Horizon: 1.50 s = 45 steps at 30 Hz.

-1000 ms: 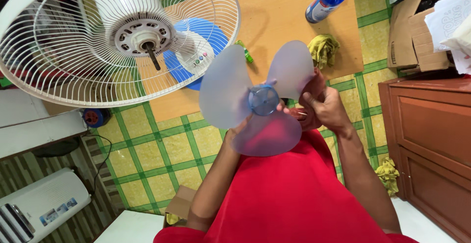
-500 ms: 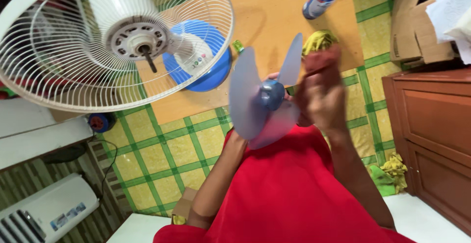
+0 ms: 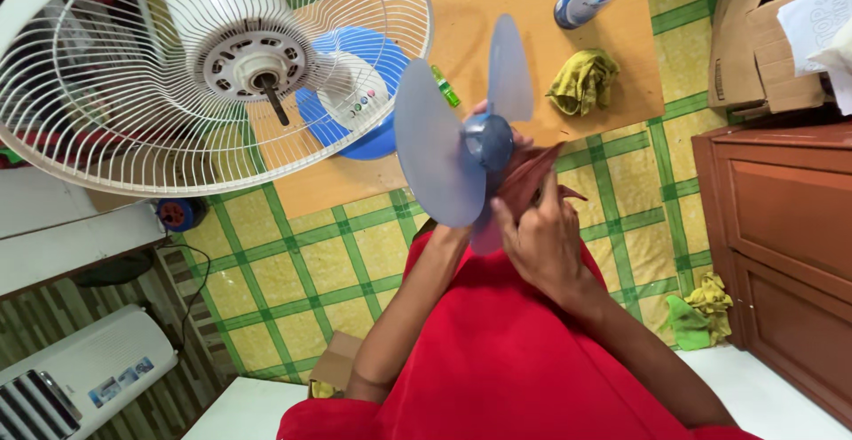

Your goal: The person cleans a detached three-blade fan propeller using a spray bottle and a cloth. They spray the blades with a cleaning solution and wipe them thoroughly with a red cloth, rotating the propeller to access all surfaces. The fan cage and base are visible on the table nearby.

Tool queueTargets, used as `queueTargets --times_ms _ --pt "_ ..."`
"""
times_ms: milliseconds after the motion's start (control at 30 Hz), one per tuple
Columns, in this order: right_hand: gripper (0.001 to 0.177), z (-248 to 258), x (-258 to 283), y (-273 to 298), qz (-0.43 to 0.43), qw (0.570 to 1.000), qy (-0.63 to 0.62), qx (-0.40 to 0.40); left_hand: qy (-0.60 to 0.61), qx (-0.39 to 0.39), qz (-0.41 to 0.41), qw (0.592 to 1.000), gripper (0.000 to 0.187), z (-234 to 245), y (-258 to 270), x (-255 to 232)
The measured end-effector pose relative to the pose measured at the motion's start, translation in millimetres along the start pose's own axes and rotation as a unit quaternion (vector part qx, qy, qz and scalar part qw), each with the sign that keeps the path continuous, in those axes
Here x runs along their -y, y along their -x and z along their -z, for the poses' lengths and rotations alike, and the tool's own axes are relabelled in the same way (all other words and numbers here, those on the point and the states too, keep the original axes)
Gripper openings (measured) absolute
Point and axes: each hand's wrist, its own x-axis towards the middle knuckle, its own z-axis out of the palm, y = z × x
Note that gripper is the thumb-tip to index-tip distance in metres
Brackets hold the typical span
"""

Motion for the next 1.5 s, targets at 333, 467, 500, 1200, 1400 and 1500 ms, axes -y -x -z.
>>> queueTargets --times_ms 333,467,500,1200,1400,1500 --pt "0.046 2 -30 3 0.006 0.997 0.072 -0.003 -0.045 -0.039 -0.042 0.997 0.067 12 -16 29" --pt "0.064 -3 -28 25 0.13 0.984 -0.124 -0.012 -0.013 -0.052 0.015 0.998 0.069 22 -28 32" --pt "0.068 -6 -31 23 0.026 0.99 -0.139 0.009 -0.045 -0.055 -0.004 0.997 0.068 18 -30 39" --pt "0.026 3 -50 21 -0.208 0.843 -0.487 0.095 -0.479 -0.172 -0.16 0.846 0.052 10 -19 43" --pt "0.035 22 -39 6 -0.093 0.955 -0.28 -0.025 -0.538 -0.222 -0.066 0.81 0.067 19 -56 36" --pt "0.036 22 -55 7 -0.11 0.963 -0.244 -0.042 -0.525 -0.167 -0.048 0.833 0.072 40 -76 30"
